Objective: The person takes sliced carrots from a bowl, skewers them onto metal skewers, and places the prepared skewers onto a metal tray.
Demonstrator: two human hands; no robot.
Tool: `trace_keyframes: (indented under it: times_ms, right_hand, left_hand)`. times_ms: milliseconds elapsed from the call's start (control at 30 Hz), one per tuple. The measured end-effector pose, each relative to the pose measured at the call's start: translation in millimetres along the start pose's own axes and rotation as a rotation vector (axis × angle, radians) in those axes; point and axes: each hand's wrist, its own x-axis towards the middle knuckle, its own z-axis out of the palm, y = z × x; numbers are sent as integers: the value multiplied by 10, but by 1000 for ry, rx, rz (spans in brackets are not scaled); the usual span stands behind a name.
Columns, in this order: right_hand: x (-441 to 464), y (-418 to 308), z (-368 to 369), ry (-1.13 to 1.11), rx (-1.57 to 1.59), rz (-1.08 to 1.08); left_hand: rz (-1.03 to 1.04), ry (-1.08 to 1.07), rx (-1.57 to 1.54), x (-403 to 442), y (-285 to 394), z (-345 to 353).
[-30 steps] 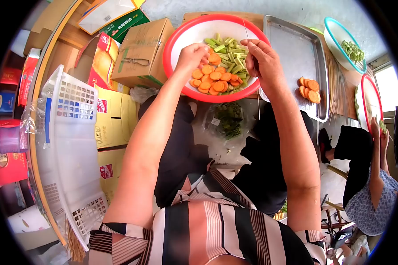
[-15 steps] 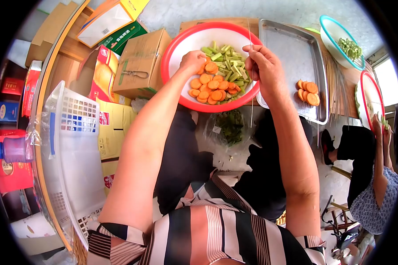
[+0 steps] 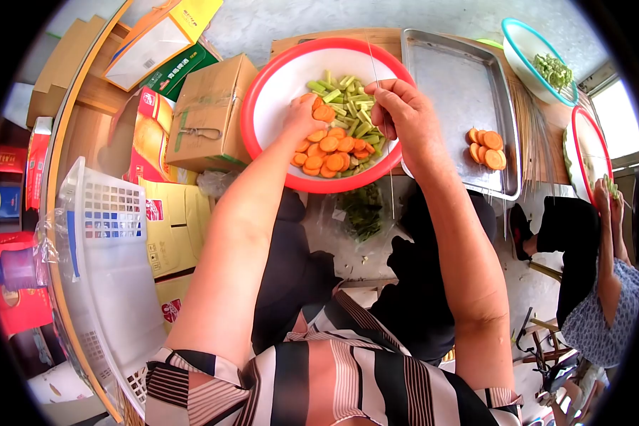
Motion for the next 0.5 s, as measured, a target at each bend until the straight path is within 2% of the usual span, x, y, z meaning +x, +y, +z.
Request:
trace_keyframes:
  times_ms: [133, 200, 233, 300, 333, 367, 433, 500]
  right_hand:
    - [-21, -27, 15, 4, -39, 14]
    - [-24, -37, 11, 15, -63, 17]
    - [-24, -34, 7, 12, -59, 16]
    - [-22, -7, -7, 10, -39, -20]
    - [-20, 7, -10, 5, -35, -21]
    - [-20, 23, -10, 1, -43, -30]
    - [-43, 47, -5, -8, -50, -35]
    - [-62, 37, -10, 3, -44, -36]
  left_hand:
    - [-75, -50, -16, 16, -26, -85]
    - [79, -134, -69, 29, -97, -102]
    - [76, -133, -65, 47, -126, -119]
    - [-180, -361, -355, 51, -165, -158]
    - [-236, -447, -452, -53, -22, -355]
    - [-241, -443, -449, -113, 59, -458]
    - [-282, -574, -364, -221, 151, -549]
    - [-281, -484, -313, -309, 265, -642]
